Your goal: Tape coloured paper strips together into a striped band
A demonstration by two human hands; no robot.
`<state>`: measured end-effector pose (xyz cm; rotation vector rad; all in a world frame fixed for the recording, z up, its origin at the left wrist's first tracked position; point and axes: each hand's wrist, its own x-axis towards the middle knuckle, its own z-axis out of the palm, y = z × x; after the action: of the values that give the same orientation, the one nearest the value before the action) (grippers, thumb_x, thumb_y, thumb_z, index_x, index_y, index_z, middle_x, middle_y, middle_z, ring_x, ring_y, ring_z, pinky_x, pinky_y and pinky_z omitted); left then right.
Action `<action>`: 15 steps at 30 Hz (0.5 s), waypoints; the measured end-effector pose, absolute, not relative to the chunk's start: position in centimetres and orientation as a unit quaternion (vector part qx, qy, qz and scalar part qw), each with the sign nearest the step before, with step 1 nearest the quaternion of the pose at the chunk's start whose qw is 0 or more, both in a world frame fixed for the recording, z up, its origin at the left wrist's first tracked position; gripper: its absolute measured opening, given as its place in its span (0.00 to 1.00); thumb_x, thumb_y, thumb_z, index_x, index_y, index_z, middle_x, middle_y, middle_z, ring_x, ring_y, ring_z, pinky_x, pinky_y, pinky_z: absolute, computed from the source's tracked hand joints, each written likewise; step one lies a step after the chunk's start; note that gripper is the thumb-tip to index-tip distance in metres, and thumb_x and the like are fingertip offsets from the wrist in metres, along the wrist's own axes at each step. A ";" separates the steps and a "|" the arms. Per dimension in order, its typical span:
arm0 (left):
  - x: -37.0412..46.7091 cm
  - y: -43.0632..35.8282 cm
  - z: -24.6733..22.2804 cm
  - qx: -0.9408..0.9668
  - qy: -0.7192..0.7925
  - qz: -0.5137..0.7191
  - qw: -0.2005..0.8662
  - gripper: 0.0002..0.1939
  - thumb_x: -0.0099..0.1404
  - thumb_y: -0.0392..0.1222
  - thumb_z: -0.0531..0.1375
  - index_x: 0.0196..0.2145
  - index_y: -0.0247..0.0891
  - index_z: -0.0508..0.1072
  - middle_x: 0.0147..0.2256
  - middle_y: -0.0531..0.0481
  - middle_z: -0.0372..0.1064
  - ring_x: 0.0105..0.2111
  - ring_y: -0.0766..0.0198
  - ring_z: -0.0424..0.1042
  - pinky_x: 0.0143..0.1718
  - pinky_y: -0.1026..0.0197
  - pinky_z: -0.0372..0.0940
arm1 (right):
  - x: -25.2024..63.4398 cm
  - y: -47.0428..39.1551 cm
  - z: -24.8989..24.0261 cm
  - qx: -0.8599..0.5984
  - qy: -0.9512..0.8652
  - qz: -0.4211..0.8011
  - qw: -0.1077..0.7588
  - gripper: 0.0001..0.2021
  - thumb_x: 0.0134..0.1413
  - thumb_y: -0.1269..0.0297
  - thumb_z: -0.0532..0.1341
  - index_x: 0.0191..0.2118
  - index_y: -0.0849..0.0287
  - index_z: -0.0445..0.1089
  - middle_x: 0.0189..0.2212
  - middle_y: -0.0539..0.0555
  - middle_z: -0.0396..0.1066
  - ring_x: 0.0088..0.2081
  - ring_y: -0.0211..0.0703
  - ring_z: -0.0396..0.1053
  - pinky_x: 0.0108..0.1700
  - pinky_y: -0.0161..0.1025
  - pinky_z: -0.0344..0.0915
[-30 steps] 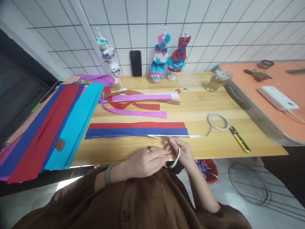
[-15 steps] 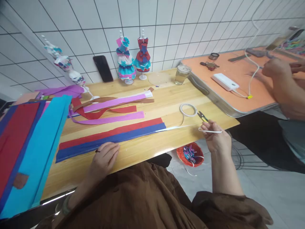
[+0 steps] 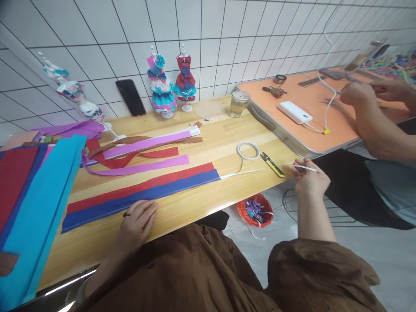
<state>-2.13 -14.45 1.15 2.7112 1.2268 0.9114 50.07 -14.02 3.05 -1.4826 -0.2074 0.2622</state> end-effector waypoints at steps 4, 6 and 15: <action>-2.1 -14.5 1.1 0.875 0.391 0.284 0.020 0.15 0.61 0.31 0.54 0.46 0.39 0.68 0.43 0.43 0.68 0.46 0.55 0.65 0.48 0.50 0.63 | 50.5 -13.5 3.2 -0.685 -0.130 0.092 0.711 0.07 0.43 0.71 0.62 0.32 0.66 0.69 0.31 0.60 0.72 0.27 0.35 0.71 0.32 0.38 0.64; -2.1 -14.5 1.1 0.873 0.395 0.285 0.022 0.14 0.61 0.31 0.54 0.45 0.38 0.68 0.43 0.43 0.68 0.46 0.56 0.65 0.48 0.50 0.63 | 50.4 -13.2 3.3 -0.696 -0.167 0.095 0.692 0.09 0.40 0.73 0.64 0.33 0.68 0.71 0.31 0.61 0.73 0.29 0.39 0.72 0.34 0.38 0.65; -2.4 -14.6 0.5 0.872 0.395 0.287 0.024 0.13 0.61 0.31 0.54 0.44 0.35 0.69 0.44 0.42 0.68 0.48 0.56 0.64 0.49 0.51 0.62 | 52.3 -11.6 4.3 -0.769 -0.249 0.007 0.589 0.13 0.47 0.78 0.54 0.39 0.73 0.71 0.32 0.68 0.73 0.31 0.44 0.73 0.33 0.41 0.68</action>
<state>-2.45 -14.55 0.48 2.6990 1.2226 0.8888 52.31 -11.64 4.26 -1.7907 -0.5804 0.0155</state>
